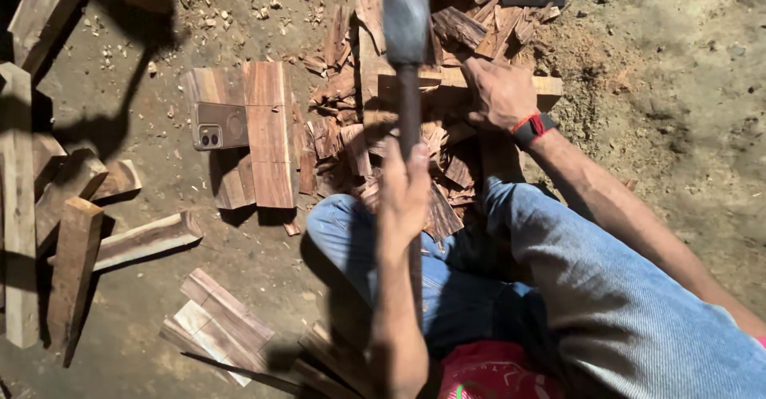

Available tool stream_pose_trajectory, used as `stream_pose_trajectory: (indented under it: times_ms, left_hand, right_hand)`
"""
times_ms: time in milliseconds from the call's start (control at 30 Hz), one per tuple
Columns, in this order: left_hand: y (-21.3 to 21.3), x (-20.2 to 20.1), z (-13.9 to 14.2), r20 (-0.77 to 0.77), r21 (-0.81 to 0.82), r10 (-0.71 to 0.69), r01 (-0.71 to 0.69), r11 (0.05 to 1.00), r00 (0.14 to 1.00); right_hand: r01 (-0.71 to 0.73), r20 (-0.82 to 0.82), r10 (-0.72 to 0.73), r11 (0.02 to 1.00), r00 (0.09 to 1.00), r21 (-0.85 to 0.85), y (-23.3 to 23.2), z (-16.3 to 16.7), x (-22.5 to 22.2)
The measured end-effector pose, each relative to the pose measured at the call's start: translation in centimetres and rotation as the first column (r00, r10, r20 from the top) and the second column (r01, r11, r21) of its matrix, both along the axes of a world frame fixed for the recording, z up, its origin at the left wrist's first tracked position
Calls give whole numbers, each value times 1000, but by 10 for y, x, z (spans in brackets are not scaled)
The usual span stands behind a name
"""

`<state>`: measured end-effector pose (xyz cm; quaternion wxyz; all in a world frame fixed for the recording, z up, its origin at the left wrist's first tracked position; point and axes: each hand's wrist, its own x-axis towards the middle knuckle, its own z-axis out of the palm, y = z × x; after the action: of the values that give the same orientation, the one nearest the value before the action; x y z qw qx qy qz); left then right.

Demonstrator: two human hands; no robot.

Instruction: The person sits on the ground and repeatedly splits small pieces of wood using a hammer and a chisel. They hold the wood with one hand and strike the chisel with the hammer to split the wood into smaller pieces.

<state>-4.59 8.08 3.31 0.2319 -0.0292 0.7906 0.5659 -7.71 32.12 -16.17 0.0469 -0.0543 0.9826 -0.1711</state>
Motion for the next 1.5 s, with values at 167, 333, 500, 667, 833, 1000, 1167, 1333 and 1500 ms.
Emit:
stream_pose_trajectory:
  times_ms: [167, 333, 500, 667, 833, 1000, 1167, 1333, 1500]
  left_hand:
    - [-6, 3, -10, 307, 200, 107, -174, 964, 946]
    - [-37, 3, 18, 66, 387, 114, -130, 913, 991]
    - [-17, 5, -3, 88, 137, 65, -76, 988, 994]
    - [-17, 1, -35, -109, -56, 28, -34, 998, 994]
    - [-54, 2, 1, 66, 368, 158, -172, 914, 985]
    - [-36, 3, 7, 103, 244, 110, -132, 961, 989]
    - [-4, 13, -33, 432, 84, 190, -250, 965, 881]
    - [-61, 7, -23, 231, 333, 184, -255, 908, 955]
    - [-90, 22, -30, 246, 171, 181, -226, 959, 952]
  right_hand:
    - [-53, -238, 37, 997, 970, -59, 1, -4, 2]
    - [-62, -229, 50, 997, 972, -45, 3, -4, 3]
    - [-52, -163, 41, 997, 986, -63, 4, -1, -1]
    - [-33, -269, 30, 999, 963, -7, -3, -5, -2]
    - [-26, -173, 31, 999, 984, 33, 1, -5, 2]
    - [-32, 25, 31, 999, 999, 39, 4, 3, -6]
    - [-60, -160, 62, 998, 985, 13, 0, 15, 2]
    - [-2, 123, 0, 1000, 992, 11, 9, 20, -29]
    - [-59, 235, 81, 993, 968, -102, 22, 12, -63]
